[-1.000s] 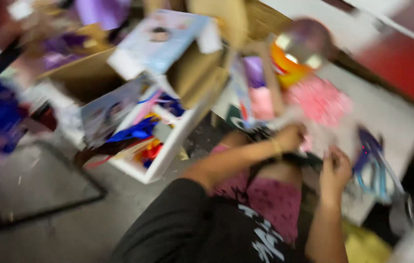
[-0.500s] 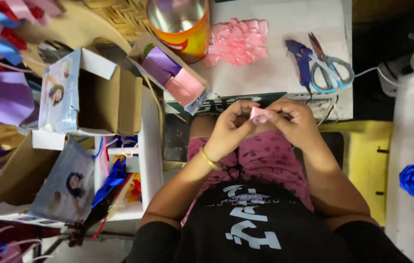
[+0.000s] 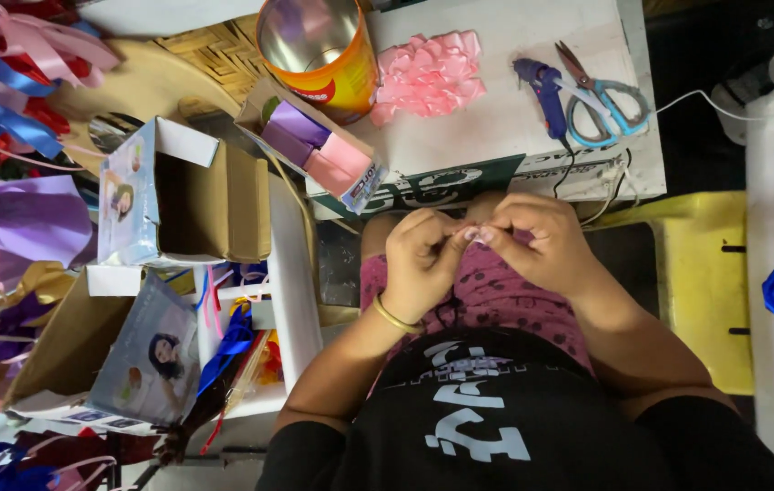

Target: The person folds pink paper into rose shapes using a hot glue gun and scissors. They repeatedly pick up paper, fold it, apply glue, and trim the edges before placing the finished roses into a cardboard box.

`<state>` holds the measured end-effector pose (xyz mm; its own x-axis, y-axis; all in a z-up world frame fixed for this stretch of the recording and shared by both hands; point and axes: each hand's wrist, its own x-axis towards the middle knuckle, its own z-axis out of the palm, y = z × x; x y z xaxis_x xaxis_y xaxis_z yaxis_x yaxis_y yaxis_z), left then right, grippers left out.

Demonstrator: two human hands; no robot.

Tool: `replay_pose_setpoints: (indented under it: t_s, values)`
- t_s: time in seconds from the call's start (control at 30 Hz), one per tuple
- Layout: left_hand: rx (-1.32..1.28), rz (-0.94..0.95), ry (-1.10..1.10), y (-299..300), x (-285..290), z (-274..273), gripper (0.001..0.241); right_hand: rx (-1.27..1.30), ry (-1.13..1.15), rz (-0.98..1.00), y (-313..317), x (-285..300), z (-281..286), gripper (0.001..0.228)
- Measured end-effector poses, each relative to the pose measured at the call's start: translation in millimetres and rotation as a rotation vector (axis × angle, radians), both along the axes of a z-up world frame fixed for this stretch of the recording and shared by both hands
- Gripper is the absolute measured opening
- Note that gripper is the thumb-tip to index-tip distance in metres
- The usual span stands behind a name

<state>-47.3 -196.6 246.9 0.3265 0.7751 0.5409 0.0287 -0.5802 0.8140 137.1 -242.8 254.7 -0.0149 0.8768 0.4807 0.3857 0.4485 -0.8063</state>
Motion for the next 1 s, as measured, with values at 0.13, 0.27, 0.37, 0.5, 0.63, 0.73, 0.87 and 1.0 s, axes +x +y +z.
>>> replay_pose_setpoints:
  t_s: [0.13,0.27,0.37,0.5,0.63,0.73,0.87,1.0]
  values:
    - [0.151,0.048,0.023,-14.0,-5.7,8.4,0.005,0.137,-0.057,-0.023,-12.3,-7.9,5.8,0.021]
    - [0.143,0.009,-0.019,-30.6,-12.2,21.0,0.005,0.23,-0.048,-0.025,-28.6,-17.1,7.9,0.018]
    - [0.107,0.0,-0.083,-41.9,-20.9,27.4,0.006,0.109,0.091,0.017,-43.4,-19.8,3.6,0.019]
    - [0.07,-0.003,-0.123,-62.6,-33.0,35.6,0.004,-0.079,0.397,0.137,-63.2,-32.5,32.8,0.067]
    - [-0.07,-0.098,-0.152,-86.4,-43.5,31.9,0.013,-0.039,0.251,0.114,-88.0,-33.8,36.8,0.015]
    - [-0.184,-0.286,-0.281,-95.3,-53.7,1.3,0.05,0.01,0.19,0.101,-101.2,-35.8,39.0,0.014]
    - [-0.213,-0.3,-0.282,-107.8,-61.9,28.4,0.055,0.041,0.203,0.081,-112.2,-42.6,40.8,0.015]
    - [-0.075,-0.221,-0.154,-112.6,-60.0,40.4,0.031,0.061,0.184,0.088,-116.0,-51.4,48.5,0.012]
